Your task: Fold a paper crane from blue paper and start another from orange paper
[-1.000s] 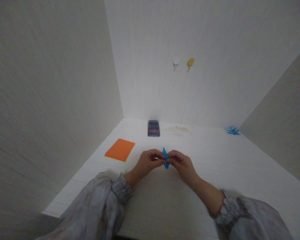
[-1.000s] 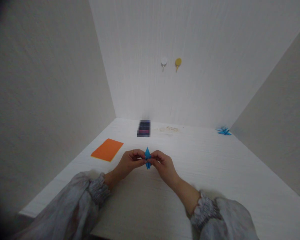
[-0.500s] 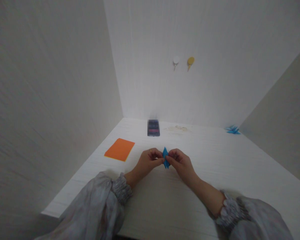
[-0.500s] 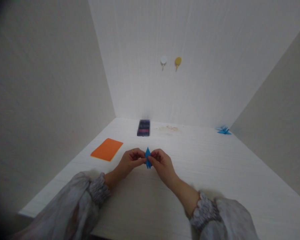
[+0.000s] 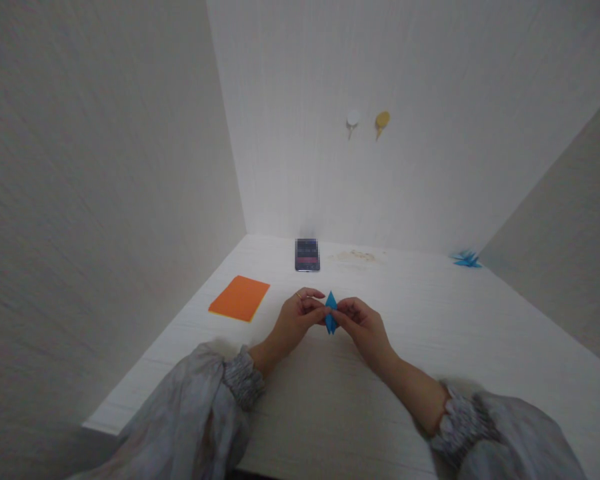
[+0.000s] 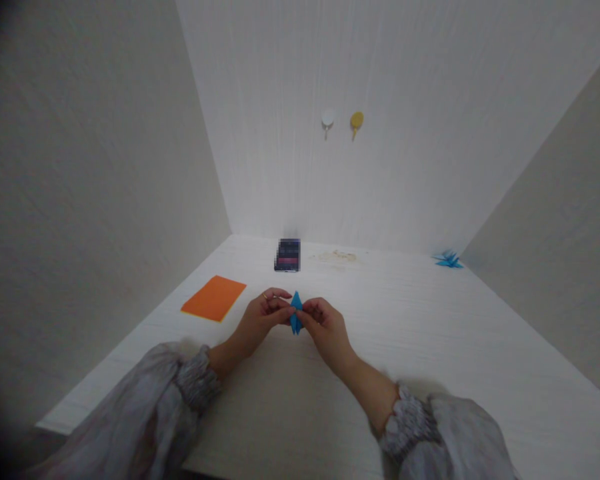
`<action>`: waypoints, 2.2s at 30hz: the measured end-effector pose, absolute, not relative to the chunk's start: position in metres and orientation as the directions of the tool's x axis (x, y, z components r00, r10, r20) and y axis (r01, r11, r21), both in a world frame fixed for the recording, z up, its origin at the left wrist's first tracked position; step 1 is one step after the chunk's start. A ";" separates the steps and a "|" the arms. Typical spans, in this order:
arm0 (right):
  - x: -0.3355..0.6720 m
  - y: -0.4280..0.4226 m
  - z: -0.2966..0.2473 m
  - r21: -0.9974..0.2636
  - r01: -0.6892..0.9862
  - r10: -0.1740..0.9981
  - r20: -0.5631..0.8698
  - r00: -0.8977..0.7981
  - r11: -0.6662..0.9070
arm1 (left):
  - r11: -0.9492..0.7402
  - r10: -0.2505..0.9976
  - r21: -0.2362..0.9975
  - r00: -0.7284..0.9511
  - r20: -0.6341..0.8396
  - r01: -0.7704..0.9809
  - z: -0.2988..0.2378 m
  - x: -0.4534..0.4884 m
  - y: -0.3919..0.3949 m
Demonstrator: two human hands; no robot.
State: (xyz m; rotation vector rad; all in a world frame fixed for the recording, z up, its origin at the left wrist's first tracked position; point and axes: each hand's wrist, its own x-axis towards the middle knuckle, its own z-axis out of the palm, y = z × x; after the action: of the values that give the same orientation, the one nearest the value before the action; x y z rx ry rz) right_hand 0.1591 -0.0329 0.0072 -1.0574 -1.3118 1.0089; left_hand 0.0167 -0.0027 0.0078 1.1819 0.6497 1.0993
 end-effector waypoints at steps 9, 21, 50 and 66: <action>0.162 -0.035 0.006 -0.921 0.231 0.944 0.328 0.028 0.313 | 0.077 0.927 0.975 0.375 0.007 -0.209 0.009 0.017 -0.003; 0.157 -0.029 0.000 -0.933 0.237 0.956 0.288 0.046 0.270 | -0.064 0.963 0.992 0.253 0.090 -0.108 0.008 0.016 -0.002; 0.161 -0.025 -0.002 -0.991 0.070 0.994 0.112 -0.012 0.113 | 0.074 0.948 0.969 0.319 0.005 -0.236 0.002 0.014 0.003; 0.160 -0.026 -0.003 -0.967 0.167 0.981 0.195 -0.004 0.193 | 0.059 0.940 0.977 0.342 0.016 -0.207 0.004 0.015 0.001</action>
State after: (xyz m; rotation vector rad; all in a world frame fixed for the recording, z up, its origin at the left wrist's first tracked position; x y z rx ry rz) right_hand 0.1600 -0.0262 -0.0027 -1.1864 -1.4065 0.9699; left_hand 0.0154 0.0010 0.0036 1.1811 0.8101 1.0307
